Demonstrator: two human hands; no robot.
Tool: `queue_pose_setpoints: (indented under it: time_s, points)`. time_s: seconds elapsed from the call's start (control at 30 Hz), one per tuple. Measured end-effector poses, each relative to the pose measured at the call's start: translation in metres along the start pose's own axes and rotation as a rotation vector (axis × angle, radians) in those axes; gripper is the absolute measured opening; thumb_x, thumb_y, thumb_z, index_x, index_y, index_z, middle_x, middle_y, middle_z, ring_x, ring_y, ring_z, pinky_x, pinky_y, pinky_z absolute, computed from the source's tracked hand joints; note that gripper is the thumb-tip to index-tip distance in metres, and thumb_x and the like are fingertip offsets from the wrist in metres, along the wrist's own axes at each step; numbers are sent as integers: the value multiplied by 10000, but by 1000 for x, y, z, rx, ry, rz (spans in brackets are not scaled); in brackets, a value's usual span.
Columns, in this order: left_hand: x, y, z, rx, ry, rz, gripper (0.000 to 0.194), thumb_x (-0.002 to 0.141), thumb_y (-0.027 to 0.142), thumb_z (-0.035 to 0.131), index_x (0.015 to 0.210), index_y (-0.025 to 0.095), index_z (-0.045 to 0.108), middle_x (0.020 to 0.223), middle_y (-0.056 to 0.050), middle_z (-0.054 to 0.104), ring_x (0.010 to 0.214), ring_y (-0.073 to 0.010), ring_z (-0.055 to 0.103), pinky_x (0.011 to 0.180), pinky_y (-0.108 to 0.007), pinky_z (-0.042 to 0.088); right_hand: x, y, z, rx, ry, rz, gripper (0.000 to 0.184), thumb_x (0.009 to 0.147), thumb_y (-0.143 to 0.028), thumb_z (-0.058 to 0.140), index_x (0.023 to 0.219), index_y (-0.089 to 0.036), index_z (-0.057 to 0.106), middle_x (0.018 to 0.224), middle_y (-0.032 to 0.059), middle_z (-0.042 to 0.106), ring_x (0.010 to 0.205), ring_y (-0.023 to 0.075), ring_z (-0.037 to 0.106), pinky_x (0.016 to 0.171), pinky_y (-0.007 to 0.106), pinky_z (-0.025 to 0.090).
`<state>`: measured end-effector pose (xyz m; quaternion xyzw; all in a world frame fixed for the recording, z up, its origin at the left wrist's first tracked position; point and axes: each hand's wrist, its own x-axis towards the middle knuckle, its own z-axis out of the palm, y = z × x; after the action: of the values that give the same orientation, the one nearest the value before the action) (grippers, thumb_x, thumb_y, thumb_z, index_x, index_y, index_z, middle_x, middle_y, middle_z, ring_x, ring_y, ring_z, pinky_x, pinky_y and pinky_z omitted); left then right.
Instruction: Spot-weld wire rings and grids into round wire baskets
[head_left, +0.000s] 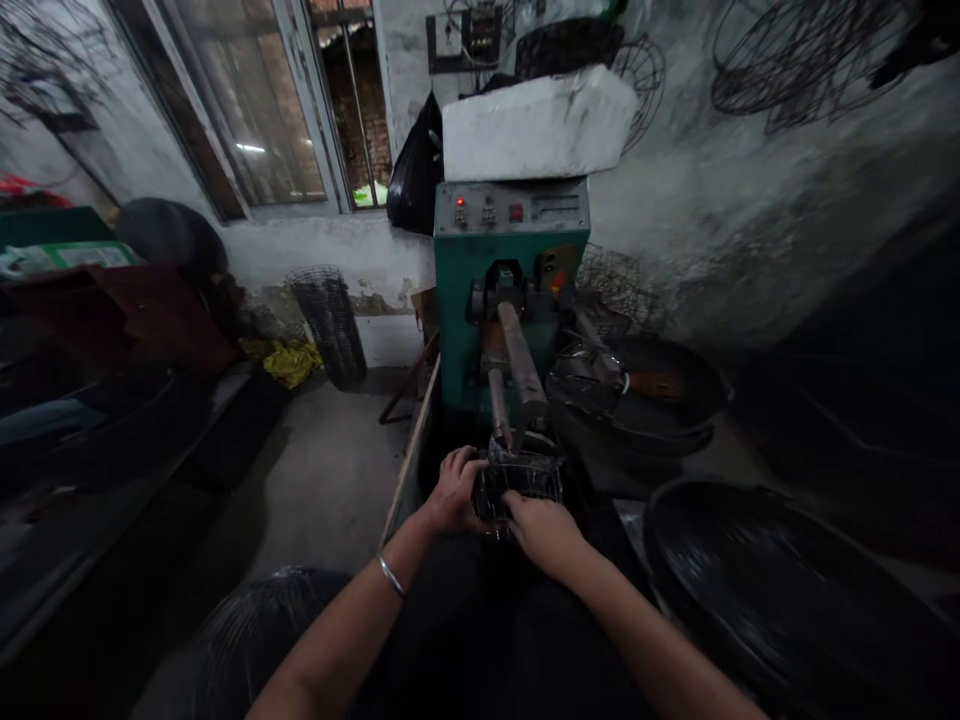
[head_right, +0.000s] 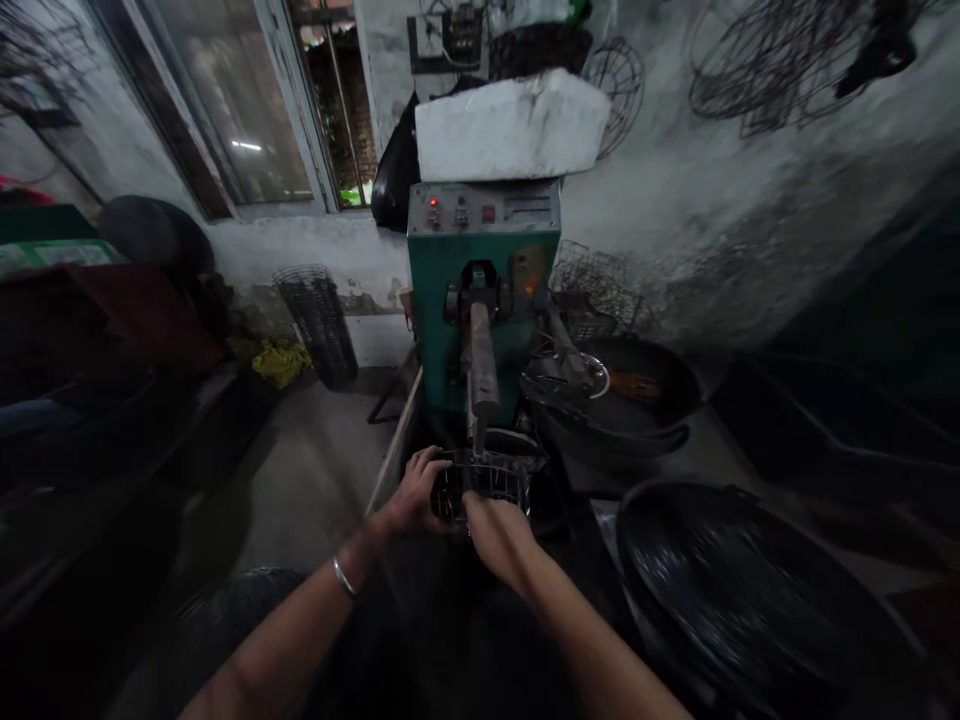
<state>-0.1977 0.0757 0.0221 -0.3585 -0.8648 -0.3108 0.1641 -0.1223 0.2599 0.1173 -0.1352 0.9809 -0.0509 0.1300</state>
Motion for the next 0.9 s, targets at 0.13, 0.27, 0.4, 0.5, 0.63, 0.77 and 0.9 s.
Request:
queue_pose_setpoints:
  time_s: [0.13, 0.27, 0.4, 0.5, 0.63, 0.77, 0.9]
  points:
    - [1, -1, 1, -29, 9, 4, 1018, 446, 492, 917, 1305, 174, 472, 1345, -189, 422, 1283, -418, 390, 1059, -595, 383, 1, 0, 4, -40, 0, -12, 323, 937, -66, 421, 1219, -113, 570, 1071, 162, 719, 928, 280, 714, 720, 294, 502]
    - [1, -4, 3, -60, 33, 9, 1033, 447, 509, 928, 1313, 171, 478, 1343, -184, 424, 1285, -405, 390, 1065, -586, 385, 1, 4, 7, -41, -4, -38, 321, 943, -83, 425, 1223, -131, 574, 1050, 138, 729, 939, 267, 712, 749, 292, 513]
    - [4, -6, 6, -66, 29, 5, 1046, 414, 482, 944, 1292, 113, 513, 1343, -214, 424, 1282, -418, 399, 1070, -584, 393, 2, 10, 7, -31, 11, -47, 327, 933, -97, 443, 1229, -132, 578, 1058, 142, 728, 944, 285, 709, 755, 323, 521]
    - [8, -3, 6, -79, 32, -13, 1031, 419, 499, 943, 1275, 106, 524, 1323, -218, 440, 1290, -419, 397, 1077, -581, 392, 4, 16, 7, -21, 27, -50, 324, 941, -110, 433, 1228, -138, 582, 1046, 142, 731, 930, 290, 711, 749, 330, 518]
    - [15, 2, 6, -124, 24, -51, 970, 478, 508, 930, 1282, 156, 516, 1327, -190, 449, 1317, -405, 380, 1094, -585, 374, 7, 23, 6, 3, 49, -58, 313, 968, -134, 405, 1223, -153, 587, 1050, 126, 733, 946, 276, 709, 757, 313, 508]
    - [21, 3, 10, -138, 38, -51, 970, 470, 525, 933, 1269, 159, 523, 1316, -185, 457, 1307, -401, 394, 1095, -584, 376, 11, 28, 5, 1, 42, -36, 315, 958, -143, 440, 1236, -144, 587, 1033, 137, 733, 929, 289, 709, 762, 330, 511]
    - [21, 1, 12, -169, 54, -29, 962, 471, 510, 935, 1264, 148, 530, 1330, -192, 446, 1292, -389, 408, 1094, -561, 387, 12, 29, 2, 13, 47, -32, 305, 955, -139, 438, 1207, -138, 610, 1036, 146, 729, 937, 298, 704, 793, 352, 516]
